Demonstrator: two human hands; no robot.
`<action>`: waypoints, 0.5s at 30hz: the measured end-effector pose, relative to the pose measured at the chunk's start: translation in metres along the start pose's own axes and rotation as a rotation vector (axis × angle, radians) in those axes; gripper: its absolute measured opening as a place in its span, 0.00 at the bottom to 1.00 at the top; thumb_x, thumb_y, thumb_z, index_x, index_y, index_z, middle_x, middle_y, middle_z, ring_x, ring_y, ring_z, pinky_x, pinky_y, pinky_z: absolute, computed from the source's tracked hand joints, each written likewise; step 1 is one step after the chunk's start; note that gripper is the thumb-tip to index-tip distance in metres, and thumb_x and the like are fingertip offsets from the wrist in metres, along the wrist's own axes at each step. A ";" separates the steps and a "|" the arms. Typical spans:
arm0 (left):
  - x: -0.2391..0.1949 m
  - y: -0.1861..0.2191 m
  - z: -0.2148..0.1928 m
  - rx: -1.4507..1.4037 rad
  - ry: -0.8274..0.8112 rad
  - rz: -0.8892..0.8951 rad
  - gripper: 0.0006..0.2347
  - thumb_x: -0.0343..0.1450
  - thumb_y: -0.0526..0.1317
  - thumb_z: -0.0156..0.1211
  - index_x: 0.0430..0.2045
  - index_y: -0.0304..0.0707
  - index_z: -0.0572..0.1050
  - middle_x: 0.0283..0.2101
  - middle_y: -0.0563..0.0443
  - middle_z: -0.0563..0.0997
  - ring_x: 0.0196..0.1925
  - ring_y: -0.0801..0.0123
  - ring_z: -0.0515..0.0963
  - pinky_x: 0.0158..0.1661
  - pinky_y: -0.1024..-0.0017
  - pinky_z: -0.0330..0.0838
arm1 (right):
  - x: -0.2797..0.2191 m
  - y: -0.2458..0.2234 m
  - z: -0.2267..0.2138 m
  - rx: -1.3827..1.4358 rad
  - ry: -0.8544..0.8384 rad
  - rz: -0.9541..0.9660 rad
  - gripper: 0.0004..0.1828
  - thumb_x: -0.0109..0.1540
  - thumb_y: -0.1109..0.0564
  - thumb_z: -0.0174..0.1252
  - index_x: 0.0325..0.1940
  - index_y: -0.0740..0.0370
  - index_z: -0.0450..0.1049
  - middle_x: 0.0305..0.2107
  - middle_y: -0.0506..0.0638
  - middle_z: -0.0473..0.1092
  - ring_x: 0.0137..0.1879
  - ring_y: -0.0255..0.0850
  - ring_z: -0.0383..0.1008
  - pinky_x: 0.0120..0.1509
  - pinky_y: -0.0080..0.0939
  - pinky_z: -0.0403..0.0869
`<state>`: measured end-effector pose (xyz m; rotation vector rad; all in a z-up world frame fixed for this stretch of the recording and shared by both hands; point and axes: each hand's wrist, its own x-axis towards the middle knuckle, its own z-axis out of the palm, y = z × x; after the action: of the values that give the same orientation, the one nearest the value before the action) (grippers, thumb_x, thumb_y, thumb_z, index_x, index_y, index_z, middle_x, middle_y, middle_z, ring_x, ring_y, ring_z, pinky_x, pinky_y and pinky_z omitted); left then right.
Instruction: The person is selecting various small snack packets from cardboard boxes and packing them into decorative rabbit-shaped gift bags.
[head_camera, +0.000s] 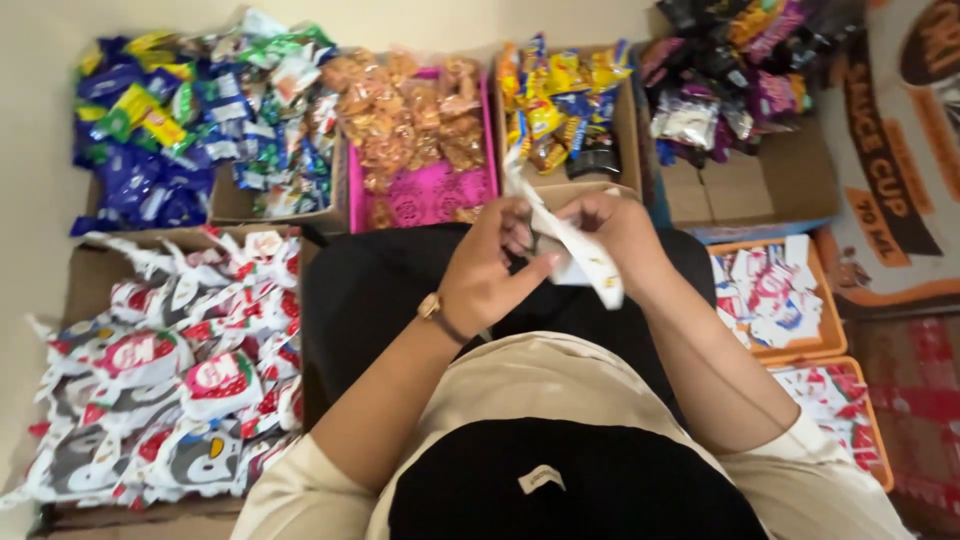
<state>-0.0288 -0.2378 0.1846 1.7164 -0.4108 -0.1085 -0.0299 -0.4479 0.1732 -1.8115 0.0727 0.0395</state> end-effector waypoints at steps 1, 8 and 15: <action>0.002 0.004 -0.005 0.002 0.011 -0.003 0.28 0.62 0.44 0.77 0.54 0.41 0.68 0.35 0.53 0.79 0.33 0.74 0.79 0.31 0.79 0.75 | -0.002 -0.009 0.006 0.000 -0.012 -0.002 0.13 0.54 0.63 0.71 0.43 0.60 0.83 0.28 0.50 0.76 0.34 0.34 0.73 0.40 0.33 0.74; -0.001 -0.030 -0.033 -0.143 -0.015 -0.006 0.23 0.68 0.33 0.65 0.59 0.35 0.71 0.31 0.50 0.74 0.30 0.74 0.75 0.33 0.83 0.72 | 0.002 -0.028 0.031 -0.116 -0.270 0.124 0.13 0.56 0.61 0.66 0.46 0.61 0.84 0.31 0.49 0.80 0.36 0.35 0.76 0.45 0.39 0.78; -0.005 -0.024 -0.066 0.507 0.093 0.289 0.16 0.74 0.32 0.50 0.56 0.39 0.75 0.45 0.39 0.82 0.49 0.51 0.82 0.53 0.63 0.75 | 0.016 -0.015 0.053 -0.266 -0.107 0.184 0.09 0.58 0.50 0.67 0.39 0.54 0.84 0.25 0.43 0.78 0.30 0.32 0.75 0.35 0.34 0.74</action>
<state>-0.0082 -0.1709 0.1734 2.1246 -0.6510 0.3089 -0.0122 -0.3933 0.1736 -2.0605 0.1642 0.2877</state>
